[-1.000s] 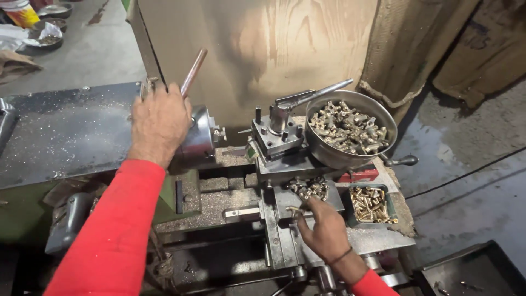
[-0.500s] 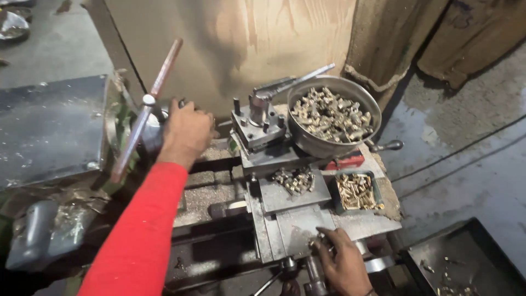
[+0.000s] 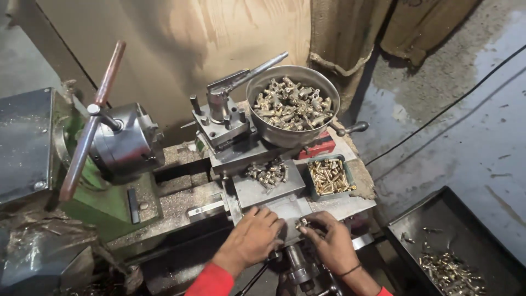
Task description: The person operates a bench lathe to machine small brass fittings. They load a workpiece into the chuck, turn the machine handles to cut it, remove the finished part, and place it with other completed fittings in a bowl and tray, repeating the cycle.
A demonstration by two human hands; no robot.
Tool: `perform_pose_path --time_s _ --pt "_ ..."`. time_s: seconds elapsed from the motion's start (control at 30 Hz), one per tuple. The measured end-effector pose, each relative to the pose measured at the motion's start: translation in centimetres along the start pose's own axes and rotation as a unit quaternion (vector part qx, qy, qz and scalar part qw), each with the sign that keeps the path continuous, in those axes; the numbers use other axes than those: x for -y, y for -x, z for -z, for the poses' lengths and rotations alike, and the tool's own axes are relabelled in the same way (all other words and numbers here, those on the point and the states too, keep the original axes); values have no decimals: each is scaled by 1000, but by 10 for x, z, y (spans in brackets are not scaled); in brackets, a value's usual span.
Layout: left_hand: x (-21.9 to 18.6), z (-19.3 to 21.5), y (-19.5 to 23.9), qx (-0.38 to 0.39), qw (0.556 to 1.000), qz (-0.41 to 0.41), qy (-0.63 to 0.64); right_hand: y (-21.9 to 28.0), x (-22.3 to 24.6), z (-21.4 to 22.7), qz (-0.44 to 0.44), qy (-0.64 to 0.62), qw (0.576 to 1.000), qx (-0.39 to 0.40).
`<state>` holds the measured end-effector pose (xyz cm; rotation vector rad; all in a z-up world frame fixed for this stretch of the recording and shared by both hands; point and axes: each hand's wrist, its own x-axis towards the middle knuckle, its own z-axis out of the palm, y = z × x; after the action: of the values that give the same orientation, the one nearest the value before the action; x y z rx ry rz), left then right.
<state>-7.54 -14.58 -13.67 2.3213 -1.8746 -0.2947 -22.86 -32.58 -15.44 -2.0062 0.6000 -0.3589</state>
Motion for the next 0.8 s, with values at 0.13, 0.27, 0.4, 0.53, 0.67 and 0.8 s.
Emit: perform_pose_path --time_s 0.13,0.27,0.4,0.53,0.67,0.8 --pt "14 74 13 -33 999 17 7 -6 14 -9 -15 -81 996 34" --pt "84 174 50 -289 912 123 -262 -18 19 -33 -52 -183 979 74" --pt "158 237 87 -347 819 293 -350 -37 23 -78 -29 -158 979 126" --pt "203 229 91 -337 816 418 -216 -68 73 -127 53 -199 961 182" --pt "207 224 85 -369 788 476 -126 -105 134 -180 73 -214 959 171" --pt "198 227 86 -377 776 485 -138 -163 143 -262 -34 -413 898 146"
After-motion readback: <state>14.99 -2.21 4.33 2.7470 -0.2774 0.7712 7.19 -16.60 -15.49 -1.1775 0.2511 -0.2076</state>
